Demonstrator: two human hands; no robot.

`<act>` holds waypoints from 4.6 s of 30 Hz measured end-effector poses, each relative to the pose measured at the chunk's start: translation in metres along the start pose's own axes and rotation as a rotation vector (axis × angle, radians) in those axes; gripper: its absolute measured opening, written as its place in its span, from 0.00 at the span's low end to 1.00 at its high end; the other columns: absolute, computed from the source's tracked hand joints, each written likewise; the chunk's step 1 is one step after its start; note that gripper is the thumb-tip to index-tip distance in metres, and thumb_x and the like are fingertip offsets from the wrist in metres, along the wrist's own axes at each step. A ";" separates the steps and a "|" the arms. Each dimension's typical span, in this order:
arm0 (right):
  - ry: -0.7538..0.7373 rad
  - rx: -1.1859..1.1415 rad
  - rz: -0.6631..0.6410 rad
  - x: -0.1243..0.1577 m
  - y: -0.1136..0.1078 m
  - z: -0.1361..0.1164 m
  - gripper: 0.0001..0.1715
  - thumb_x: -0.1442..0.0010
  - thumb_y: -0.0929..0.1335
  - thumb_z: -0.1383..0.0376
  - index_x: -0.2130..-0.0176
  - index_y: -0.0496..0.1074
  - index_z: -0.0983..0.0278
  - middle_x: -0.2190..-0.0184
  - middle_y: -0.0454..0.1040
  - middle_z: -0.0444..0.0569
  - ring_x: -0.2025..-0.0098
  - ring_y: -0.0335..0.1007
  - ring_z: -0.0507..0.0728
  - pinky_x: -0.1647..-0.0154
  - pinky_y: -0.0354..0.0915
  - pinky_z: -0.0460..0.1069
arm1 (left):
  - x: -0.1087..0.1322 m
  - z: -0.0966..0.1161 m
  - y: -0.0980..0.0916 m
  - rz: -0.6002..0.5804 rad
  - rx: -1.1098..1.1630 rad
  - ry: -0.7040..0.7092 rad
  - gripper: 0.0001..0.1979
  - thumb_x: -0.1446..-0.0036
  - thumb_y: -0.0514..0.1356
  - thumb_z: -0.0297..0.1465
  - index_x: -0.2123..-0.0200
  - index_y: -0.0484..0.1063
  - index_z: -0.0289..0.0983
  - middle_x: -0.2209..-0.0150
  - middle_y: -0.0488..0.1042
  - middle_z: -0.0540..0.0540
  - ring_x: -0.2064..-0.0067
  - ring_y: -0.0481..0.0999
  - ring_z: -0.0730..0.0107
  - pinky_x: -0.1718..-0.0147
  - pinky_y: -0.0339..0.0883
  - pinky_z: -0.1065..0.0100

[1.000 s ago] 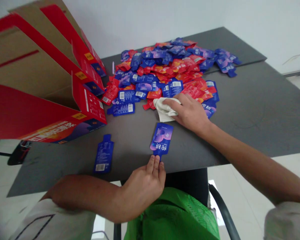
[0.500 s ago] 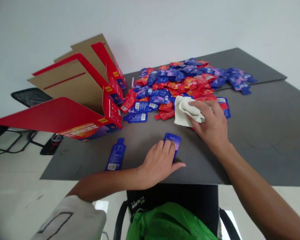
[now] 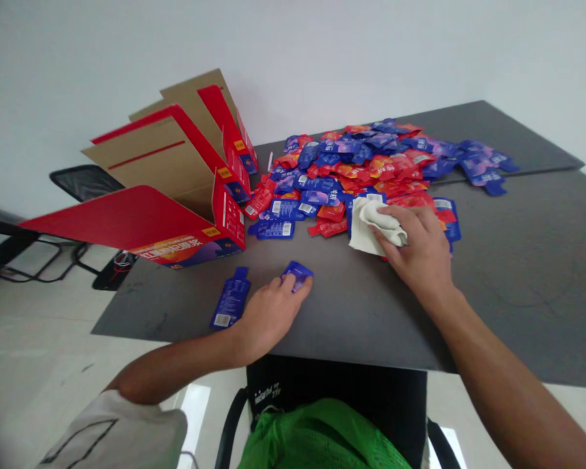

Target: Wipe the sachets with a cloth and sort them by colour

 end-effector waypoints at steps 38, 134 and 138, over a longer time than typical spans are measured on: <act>0.061 -0.104 -0.043 -0.001 -0.001 0.014 0.20 0.32 0.70 0.53 0.44 0.74 0.56 0.53 0.77 0.55 0.51 0.75 0.66 0.50 0.72 0.61 | -0.131 -0.148 0.010 -0.121 0.016 -0.014 0.17 0.37 0.62 0.31 0.47 0.77 0.34 0.49 0.81 0.36 0.48 0.81 0.52 0.49 0.72 0.60; -0.483 -0.298 -0.659 0.089 0.018 -0.107 0.22 0.30 0.66 0.61 0.39 0.71 0.59 0.49 0.76 0.56 0.50 0.74 0.62 0.53 0.73 0.54 | 0.065 0.114 -0.008 0.216 -0.096 0.432 0.19 0.37 0.62 0.28 0.47 0.80 0.22 0.58 0.83 0.23 0.54 0.86 0.45 0.62 0.81 0.60; -0.414 -0.206 -0.645 0.074 0.047 -0.073 0.24 0.32 0.68 0.63 0.38 0.71 0.62 0.48 0.75 0.60 0.48 0.73 0.65 0.49 0.73 0.57 | 0.065 0.114 -0.008 0.247 -0.154 0.432 0.22 0.36 0.60 0.27 0.41 0.76 0.22 0.48 0.78 0.19 0.46 0.83 0.41 0.61 0.81 0.60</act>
Point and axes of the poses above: each hand's wrist, its own x-axis away from the middle knuckle, its own y-axis out of the palm, z = x × y, the point moved 8 cm from there along -x, towards the middle knuckle
